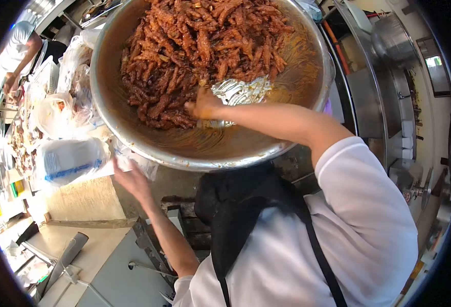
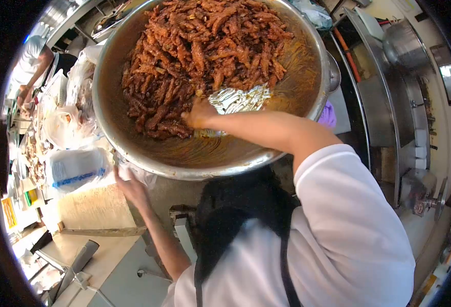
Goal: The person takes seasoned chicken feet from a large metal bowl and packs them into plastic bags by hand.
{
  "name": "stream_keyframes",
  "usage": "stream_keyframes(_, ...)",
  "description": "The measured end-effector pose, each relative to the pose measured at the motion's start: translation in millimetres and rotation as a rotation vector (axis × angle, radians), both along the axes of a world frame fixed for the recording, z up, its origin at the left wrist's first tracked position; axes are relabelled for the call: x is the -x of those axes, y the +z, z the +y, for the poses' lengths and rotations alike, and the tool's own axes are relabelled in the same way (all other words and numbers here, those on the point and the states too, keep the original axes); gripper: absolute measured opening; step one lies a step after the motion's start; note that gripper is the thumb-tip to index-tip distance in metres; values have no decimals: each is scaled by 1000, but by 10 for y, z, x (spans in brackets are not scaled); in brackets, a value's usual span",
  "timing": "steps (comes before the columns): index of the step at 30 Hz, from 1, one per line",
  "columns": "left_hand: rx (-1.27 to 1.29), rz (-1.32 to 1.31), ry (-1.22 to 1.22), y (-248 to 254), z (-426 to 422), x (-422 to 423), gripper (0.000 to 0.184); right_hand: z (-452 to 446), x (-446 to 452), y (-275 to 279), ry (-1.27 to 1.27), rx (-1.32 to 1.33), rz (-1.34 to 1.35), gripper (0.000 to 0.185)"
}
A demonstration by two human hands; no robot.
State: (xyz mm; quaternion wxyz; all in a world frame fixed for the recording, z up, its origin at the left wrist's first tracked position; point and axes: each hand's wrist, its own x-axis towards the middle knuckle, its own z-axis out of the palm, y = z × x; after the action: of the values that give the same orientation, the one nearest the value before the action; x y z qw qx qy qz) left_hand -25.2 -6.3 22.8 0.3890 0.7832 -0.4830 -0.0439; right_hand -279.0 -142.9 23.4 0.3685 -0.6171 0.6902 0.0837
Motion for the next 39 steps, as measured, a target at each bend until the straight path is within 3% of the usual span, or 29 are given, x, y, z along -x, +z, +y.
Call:
stream_keyframes(2,54,-277,-200,41,168,329,42,54,-67,-224,208,0,-35,78)
stream_keyframes(4,-20,-342,-114,-204,222,227,37,30,59,-420,395,18,-124,79)
stream_keyframes(5,-53,-372,-71,-295,216,166,34,18,266,-654,518,222,-233,73)
stream_keyframes(6,-59,-223,-61,-281,216,94,32,-8,516,-622,673,266,-255,62)
stream_keyframes(8,-75,72,-31,-214,329,-113,28,10,634,-74,640,19,-84,48)
stream_keyframes(9,-76,-20,-1,-194,359,-199,25,-35,615,-54,466,21,-88,35)
stream_keyframes(14,-115,110,31,-49,361,-243,29,-153,-72,-212,447,411,-342,36)
stream_keyframes(16,-113,145,-13,-24,246,-230,32,-6,-428,-365,355,243,-310,33)
stream_keyframes(18,-88,162,-5,31,224,-293,36,195,-489,-105,387,166,-299,31)
stream_keyframes(20,-108,231,51,95,286,-344,40,159,-322,-87,470,246,-308,30)
stream_keyframes(22,-163,344,162,212,397,-370,42,38,-162,343,465,248,-283,29)
stream_keyframes(23,-188,365,162,181,444,-412,45,-29,-166,345,491,380,-285,26)
stream_keyframes(25,-183,336,88,59,462,-477,45,-291,-180,185,686,779,-405,19)
stream_keyframes(29,-191,351,21,241,375,-304,45,-564,-521,-393,864,816,-193,17)
stream_keyframes(32,-218,336,60,177,497,-461,45,-554,-413,-130,742,666,-326,17)
stream_keyframes(33,-217,330,92,124,576,-556,45,-513,-313,37,809,699,-294,20)
stream_keyframes(36,-54,485,240,-59,790,-716,34,-577,38,489,738,91,-111,31)
stream_keyframes(38,-55,537,252,129,805,-591,34,-576,370,581,390,-343,-265,38)
stream_keyframes(39,-68,536,248,129,826,-591,35,-584,533,455,327,-370,-267,42)
